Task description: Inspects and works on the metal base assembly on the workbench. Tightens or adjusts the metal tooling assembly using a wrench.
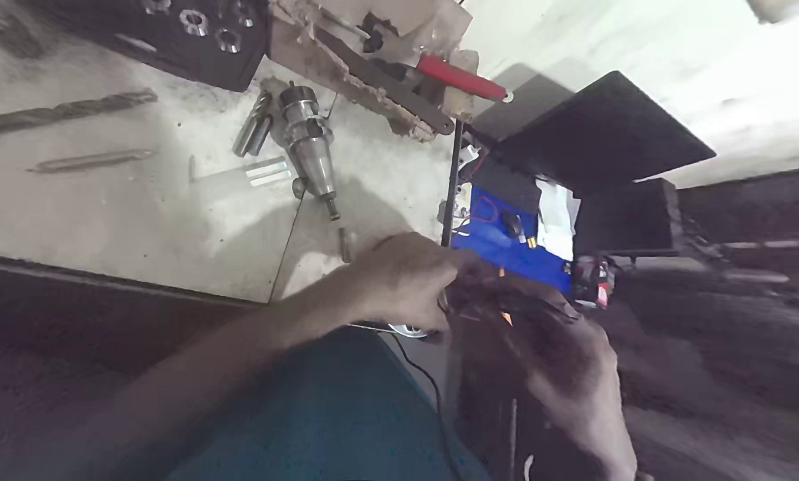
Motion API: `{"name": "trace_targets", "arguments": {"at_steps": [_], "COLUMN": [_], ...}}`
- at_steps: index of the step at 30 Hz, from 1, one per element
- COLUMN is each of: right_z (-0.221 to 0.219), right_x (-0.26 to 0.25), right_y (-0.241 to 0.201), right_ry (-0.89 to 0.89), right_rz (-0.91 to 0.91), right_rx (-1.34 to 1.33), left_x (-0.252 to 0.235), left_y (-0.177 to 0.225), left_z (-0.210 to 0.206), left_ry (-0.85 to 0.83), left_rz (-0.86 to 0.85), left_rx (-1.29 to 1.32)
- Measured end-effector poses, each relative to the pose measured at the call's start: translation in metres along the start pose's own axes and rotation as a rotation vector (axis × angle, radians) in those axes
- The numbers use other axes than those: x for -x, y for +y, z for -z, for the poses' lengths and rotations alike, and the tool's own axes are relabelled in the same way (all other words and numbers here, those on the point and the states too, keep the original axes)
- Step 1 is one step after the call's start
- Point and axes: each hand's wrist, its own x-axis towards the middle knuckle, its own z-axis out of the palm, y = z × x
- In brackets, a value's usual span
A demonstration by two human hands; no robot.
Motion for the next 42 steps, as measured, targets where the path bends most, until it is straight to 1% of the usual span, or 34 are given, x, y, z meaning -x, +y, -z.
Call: {"name": "trace_targets", "arguments": {"at_steps": [3,4,5,7,8,9,11,12,14,15,16,17,18,19,20,21,22,24,28,32,35,38,42], "right_z": [-0.004,-0.005,-0.006,-0.007,-0.007,-0.006,-0.003,-0.001,0.002,0.004,0.005,0.006,0.007,0.006,0.006,0.005,0.004,0.003,0.004,0.006,0.012,0.020,0.026], "right_x": [0.005,0.006,0.005,0.006,0.006,0.005,0.005,0.005,0.004,0.004,0.004,0.004,0.005,0.007,0.009,0.010,0.011,0.014,0.015,0.011,0.004,-0.003,-0.009], "right_y": [0.004,0.006,0.007,0.007,0.007,0.007,0.007,0.007,0.005,0.005,0.006,0.007,0.008,0.009,0.010,0.012,0.014,0.020,0.029,0.040,0.051,0.061,0.068], "right_ry": [0.036,0.046,0.053,0.059,0.059,0.055,0.048,0.043,0.027,0.014,0.003,0.004,0.007,0.018,0.027,0.036,0.044,0.043,0.027,-0.018,-0.105,-0.192,-0.263], "right_rz": [0.015,0.020,0.024,0.028,0.030,0.033,0.026,0.018,0.007,0.007,0.006,0.004,0.001,-0.004,-0.010,-0.010,-0.007,0.010,0.042,0.079,0.133,0.182,0.214], "right_rx": [0.025,0.027,0.023,0.018,0.022,0.029,0.069,0.088,0.082,0.056,0.029,0.009,-0.006,-0.017,-0.031,-0.051,-0.063,-0.097,-0.190,-0.258,-0.309,-0.329,-0.339], "left_x": [0.009,0.007,0.004,0.000,-0.003,-0.008,-0.020,-0.026,-0.030,-0.026,-0.019,-0.010,-0.001,0.004,0.006,0.005,0.002,-0.004,-0.009,-0.009,-0.011,-0.011,-0.008], "left_y": [0.015,0.018,0.020,0.017,0.013,0.008,-0.005,-0.007,-0.006,-0.003,0.000,0.005,0.011,0.015,0.019,0.021,0.023,0.022,0.011,0.008,0.006,0.009,0.020], "left_z": [-0.030,-0.035,-0.036,-0.033,-0.027,-0.018,-0.001,0.005,0.012,0.010,0.004,-0.003,-0.013,-0.027,-0.039,-0.049,-0.054,-0.057,-0.051,-0.040,-0.035,-0.035,-0.043], "left_ry": [0.270,0.326,0.319,0.265,0.192,0.083,-0.124,-0.203,-0.267,-0.246,-0.167,-0.047,0.110,0.284,0.423,0.520,0.566,0.561,0.498,0.359,0.290,0.295,0.414], "left_rz": [0.158,0.190,0.219,0.189,0.147,0.088,-0.080,-0.134,-0.140,-0.099,-0.046,0.012,0.063,0.087,0.084,0.082,0.106,0.147,-0.004,-0.036,-0.095,-0.116,-0.022], "left_rx": [-0.047,-0.078,-0.093,-0.093,-0.069,-0.031,0.083,0.110,0.093,0.077,0.056,0.024,-0.007,-0.032,-0.029,-0.011,0.026,0.143,0.186,0.250,0.295,0.336,0.298]}}
